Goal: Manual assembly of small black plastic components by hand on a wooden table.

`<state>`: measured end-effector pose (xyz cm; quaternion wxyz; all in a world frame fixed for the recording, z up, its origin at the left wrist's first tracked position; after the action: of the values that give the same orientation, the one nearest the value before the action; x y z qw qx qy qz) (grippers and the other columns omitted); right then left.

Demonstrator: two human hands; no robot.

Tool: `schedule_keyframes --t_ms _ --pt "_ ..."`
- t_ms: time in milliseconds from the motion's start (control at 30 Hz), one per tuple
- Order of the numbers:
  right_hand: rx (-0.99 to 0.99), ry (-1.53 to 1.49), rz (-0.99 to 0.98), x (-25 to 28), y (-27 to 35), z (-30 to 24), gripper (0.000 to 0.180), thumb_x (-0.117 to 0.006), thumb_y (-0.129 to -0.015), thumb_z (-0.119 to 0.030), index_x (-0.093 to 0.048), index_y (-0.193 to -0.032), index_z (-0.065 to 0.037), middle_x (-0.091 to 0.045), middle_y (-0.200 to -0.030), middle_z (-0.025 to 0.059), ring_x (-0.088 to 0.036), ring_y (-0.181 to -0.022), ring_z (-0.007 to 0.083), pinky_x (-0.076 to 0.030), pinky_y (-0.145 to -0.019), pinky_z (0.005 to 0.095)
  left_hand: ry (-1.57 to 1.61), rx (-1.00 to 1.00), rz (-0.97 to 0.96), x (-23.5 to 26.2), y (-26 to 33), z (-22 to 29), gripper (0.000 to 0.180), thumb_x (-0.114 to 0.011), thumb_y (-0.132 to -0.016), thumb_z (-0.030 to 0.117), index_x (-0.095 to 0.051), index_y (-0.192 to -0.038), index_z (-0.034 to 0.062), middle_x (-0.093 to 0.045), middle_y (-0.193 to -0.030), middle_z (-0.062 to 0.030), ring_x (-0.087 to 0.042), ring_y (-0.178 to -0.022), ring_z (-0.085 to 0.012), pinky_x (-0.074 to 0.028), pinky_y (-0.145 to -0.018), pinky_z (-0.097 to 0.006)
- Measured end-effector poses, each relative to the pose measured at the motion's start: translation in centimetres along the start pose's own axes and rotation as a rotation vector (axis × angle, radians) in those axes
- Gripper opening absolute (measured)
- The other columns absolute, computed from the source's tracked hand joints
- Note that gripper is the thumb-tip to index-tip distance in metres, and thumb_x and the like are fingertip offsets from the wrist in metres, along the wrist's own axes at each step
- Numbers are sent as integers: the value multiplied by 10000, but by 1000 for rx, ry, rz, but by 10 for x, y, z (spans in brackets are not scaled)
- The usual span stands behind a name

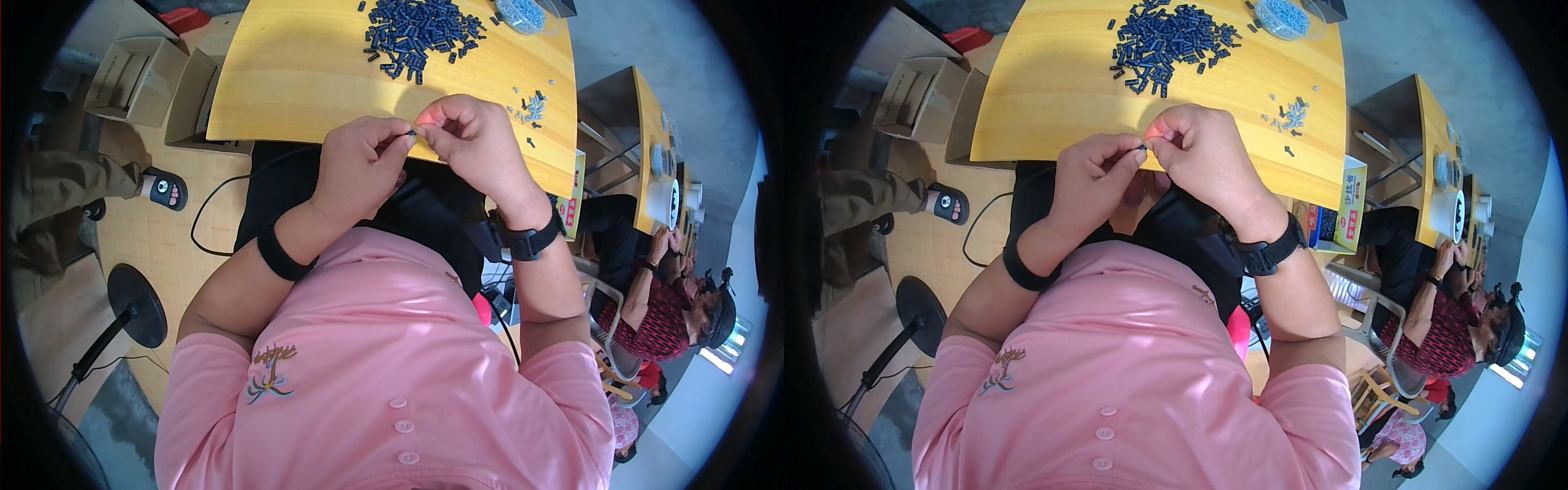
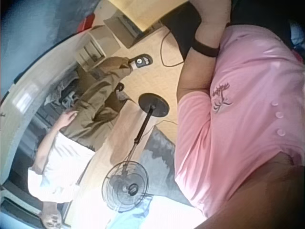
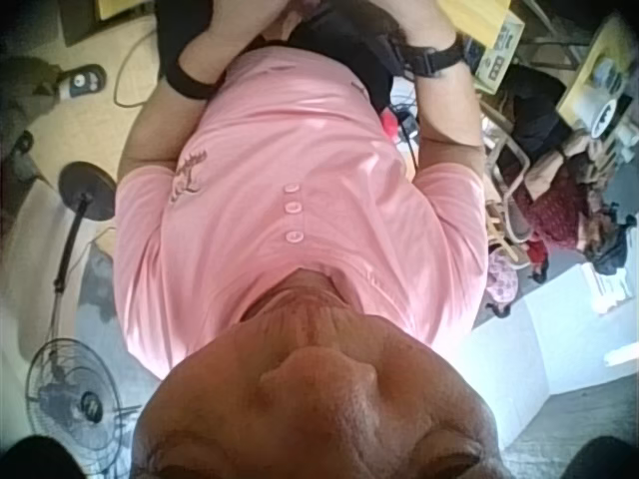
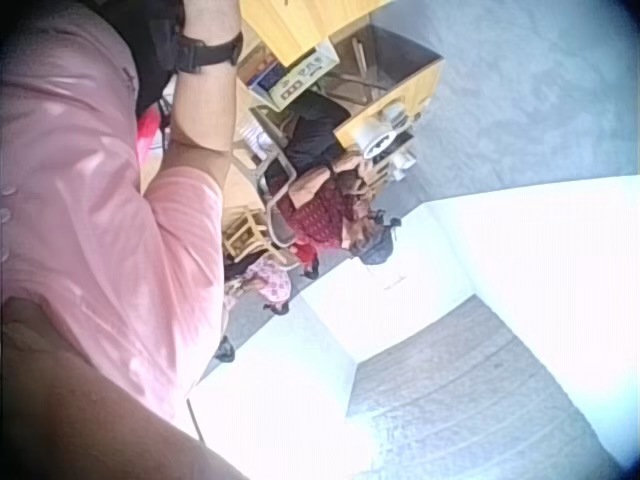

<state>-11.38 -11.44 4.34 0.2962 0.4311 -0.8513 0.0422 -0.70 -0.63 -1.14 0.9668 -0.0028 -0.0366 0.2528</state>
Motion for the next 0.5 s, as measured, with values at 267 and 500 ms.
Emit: schedule_keyframes --t_ms 267,500 --pt "46 -71 32 -4 -2 4 77 -605 -826 -19 -654 -855 33 -632 -706 106 -623 -562 140 -480 -513 250 -17 15 -1 2 -2 5 145 -633 -840 107 -657 -891 -28 -636 -728 -73 -618 -594 -112 -474 -493 -235" --pt "311 57 167 -7 6 0 337 -657 -747 -45 -611 -1075 20 -625 -968 152 -628 -818 237 -511 -699 311 511 431 -61 0 -12 -4 182 -616 -888 156 -645 -938 -16 -612 -728 -23 -549 -585 -61 -456 -502 -206"
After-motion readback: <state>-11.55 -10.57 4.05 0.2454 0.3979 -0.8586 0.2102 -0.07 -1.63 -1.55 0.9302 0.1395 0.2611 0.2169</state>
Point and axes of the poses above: each hand's wrist, its own y-axis away from the middle knuckle, its own x-axis out of the back of the hand, z = x × y, the point moved 2 cm from there along -y, towards the middle knuckle
